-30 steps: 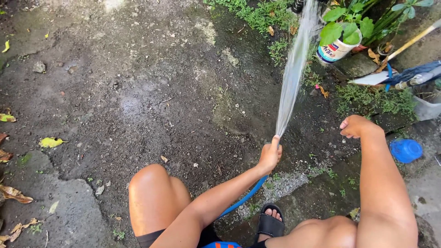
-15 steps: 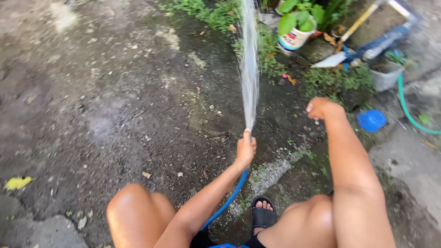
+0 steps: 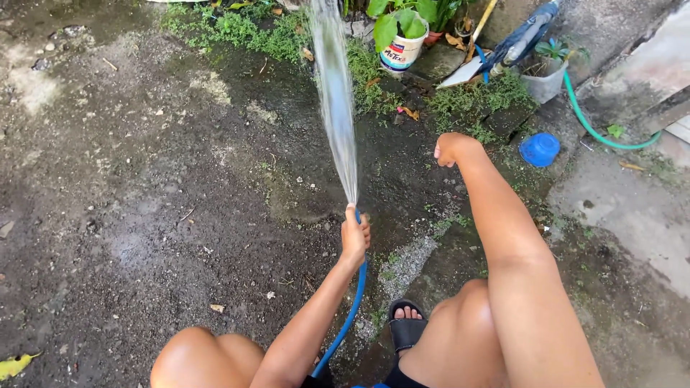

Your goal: The person waters plants and an outdoor area using a water hose.

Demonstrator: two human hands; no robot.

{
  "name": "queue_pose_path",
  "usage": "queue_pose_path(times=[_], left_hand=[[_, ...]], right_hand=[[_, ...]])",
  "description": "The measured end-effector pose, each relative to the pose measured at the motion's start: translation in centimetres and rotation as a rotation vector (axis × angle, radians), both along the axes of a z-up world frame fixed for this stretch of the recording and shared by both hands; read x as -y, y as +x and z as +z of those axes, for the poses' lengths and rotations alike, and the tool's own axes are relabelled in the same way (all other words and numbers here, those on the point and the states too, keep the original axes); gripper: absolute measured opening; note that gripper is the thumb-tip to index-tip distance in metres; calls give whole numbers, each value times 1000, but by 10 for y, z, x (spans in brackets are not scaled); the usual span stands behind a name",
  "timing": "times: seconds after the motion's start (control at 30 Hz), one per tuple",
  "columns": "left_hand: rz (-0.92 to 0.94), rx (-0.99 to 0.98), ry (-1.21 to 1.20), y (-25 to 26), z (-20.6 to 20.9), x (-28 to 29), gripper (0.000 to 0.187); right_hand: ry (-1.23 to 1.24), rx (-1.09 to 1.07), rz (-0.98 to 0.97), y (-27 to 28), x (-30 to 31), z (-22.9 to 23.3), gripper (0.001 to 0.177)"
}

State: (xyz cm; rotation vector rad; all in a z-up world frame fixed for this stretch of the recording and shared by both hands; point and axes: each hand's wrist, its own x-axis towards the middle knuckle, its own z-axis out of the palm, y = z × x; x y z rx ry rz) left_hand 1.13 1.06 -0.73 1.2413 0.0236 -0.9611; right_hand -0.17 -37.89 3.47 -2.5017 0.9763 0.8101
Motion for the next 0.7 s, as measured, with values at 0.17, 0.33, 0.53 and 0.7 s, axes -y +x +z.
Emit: queue_pose_path(times=[0.17,0.33,0.53,0.7], left_hand=[[10,10,-17,-2,-4,1,65],[2,71,-8,-3,1,-1,64],[-82,3,0,-6,0,2,62],[-213,-47,15,-13,2,5,63]], right_hand=[[12,6,-5,-2,4,-4,43],[11,6,8,-3,-2,3,44],[-8,-25,10,-2,-10,12,44],[4,-28,4,0,-9,10,43]])
